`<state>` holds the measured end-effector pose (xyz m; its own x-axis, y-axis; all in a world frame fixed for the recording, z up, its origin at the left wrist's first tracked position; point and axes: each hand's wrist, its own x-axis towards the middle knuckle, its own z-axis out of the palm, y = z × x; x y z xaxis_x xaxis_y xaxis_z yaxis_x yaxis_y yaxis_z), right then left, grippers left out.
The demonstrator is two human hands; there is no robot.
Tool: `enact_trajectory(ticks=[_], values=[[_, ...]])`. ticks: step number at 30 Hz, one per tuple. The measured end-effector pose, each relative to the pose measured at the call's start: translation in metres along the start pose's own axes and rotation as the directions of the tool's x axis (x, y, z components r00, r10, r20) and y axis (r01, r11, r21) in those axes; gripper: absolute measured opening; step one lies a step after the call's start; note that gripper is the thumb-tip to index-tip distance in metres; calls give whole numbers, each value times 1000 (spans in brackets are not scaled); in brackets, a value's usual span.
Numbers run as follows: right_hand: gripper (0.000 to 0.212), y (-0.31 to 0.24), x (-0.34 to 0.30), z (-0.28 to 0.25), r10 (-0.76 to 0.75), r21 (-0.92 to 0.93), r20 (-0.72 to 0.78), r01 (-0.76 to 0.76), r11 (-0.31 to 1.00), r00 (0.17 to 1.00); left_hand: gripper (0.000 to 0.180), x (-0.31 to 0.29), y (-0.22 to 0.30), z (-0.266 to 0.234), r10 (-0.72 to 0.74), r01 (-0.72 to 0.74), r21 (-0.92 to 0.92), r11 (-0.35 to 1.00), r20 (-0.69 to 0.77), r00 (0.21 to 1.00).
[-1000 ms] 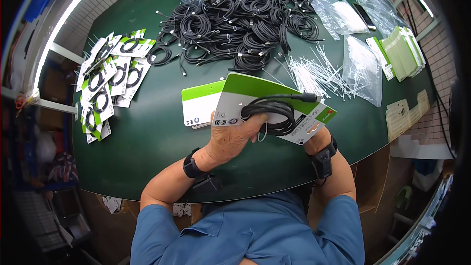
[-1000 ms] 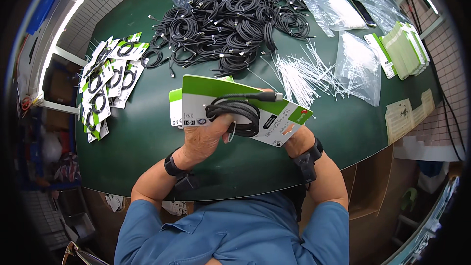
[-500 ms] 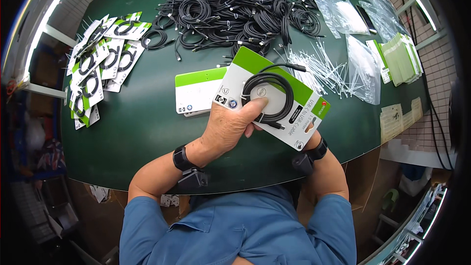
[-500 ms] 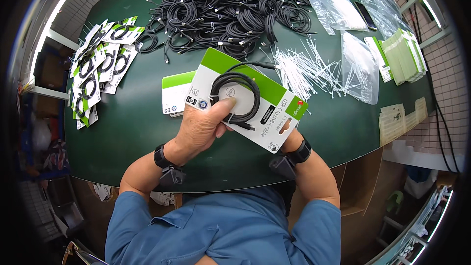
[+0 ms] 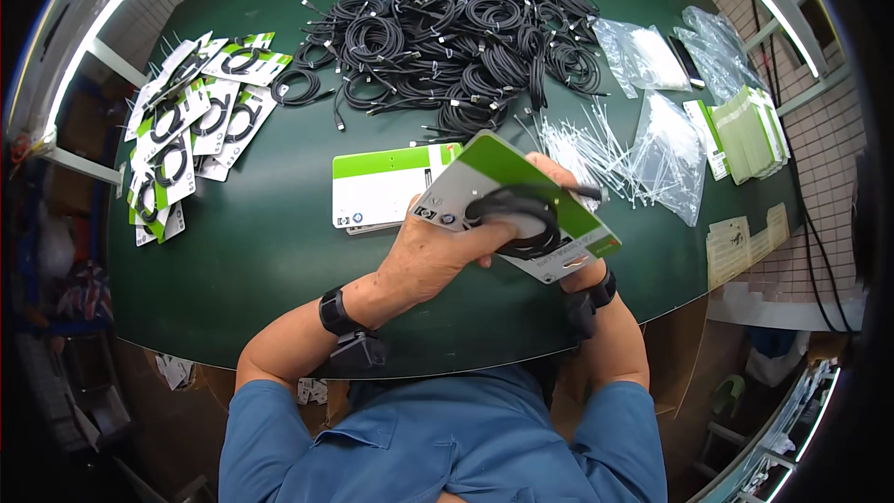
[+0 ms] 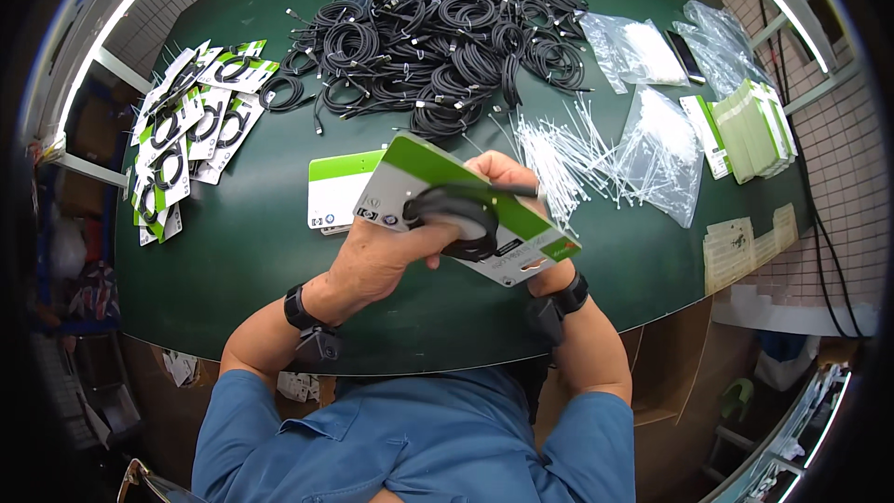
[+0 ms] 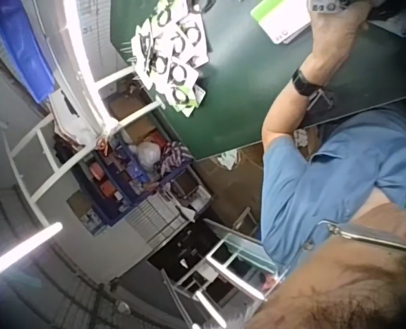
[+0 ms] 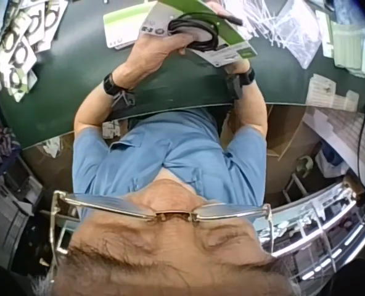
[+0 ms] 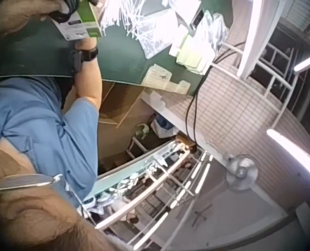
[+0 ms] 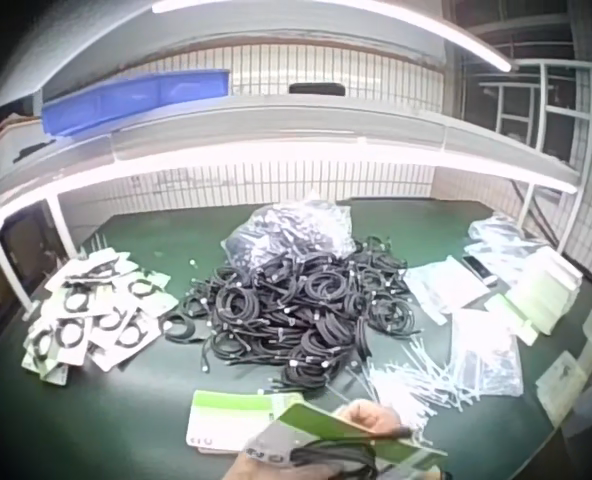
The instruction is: Packaging coiled cables into retail display cards and preparing them for shipping.
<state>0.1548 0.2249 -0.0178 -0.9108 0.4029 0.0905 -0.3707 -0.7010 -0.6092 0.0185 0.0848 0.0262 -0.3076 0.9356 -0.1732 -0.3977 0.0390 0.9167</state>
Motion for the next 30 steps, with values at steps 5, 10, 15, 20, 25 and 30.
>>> enact_trajectory(ticks=[5, 10, 15, 20, 25, 30], values=[[10, -21, 7, 0, -136, -556, -39, 92, 826, 990, 16, 17, -15, -33, 301, -414, 342, 844, 336, 892], [12, -28, -1, 17, -112, -475, 21, 109, 873, 993, 14, 14, -15, -26, 358, -424, 211, 881, 290, 888], [4, -32, 2, 5, -172, -486, 165, 232, 842, 971, 16, 17, -27, -30, 378, -399, 137, 906, 156, 912], [14, -34, 0, 30, -407, -335, -48, 369, 867, 912, 28, 20, -17, -32, 283, -288, -73, 955, -76, 956], [22, -22, -1, 18, -490, -866, 141, 347, 360, 860, 46, 17, -13, -33, 112, -141, -199, 970, -152, 982], [24, -27, -6, 20, -540, -937, 33, 214, 276, 841, 52, 21, 25, -22, 342, -377, -103, 920, -255, 904]])
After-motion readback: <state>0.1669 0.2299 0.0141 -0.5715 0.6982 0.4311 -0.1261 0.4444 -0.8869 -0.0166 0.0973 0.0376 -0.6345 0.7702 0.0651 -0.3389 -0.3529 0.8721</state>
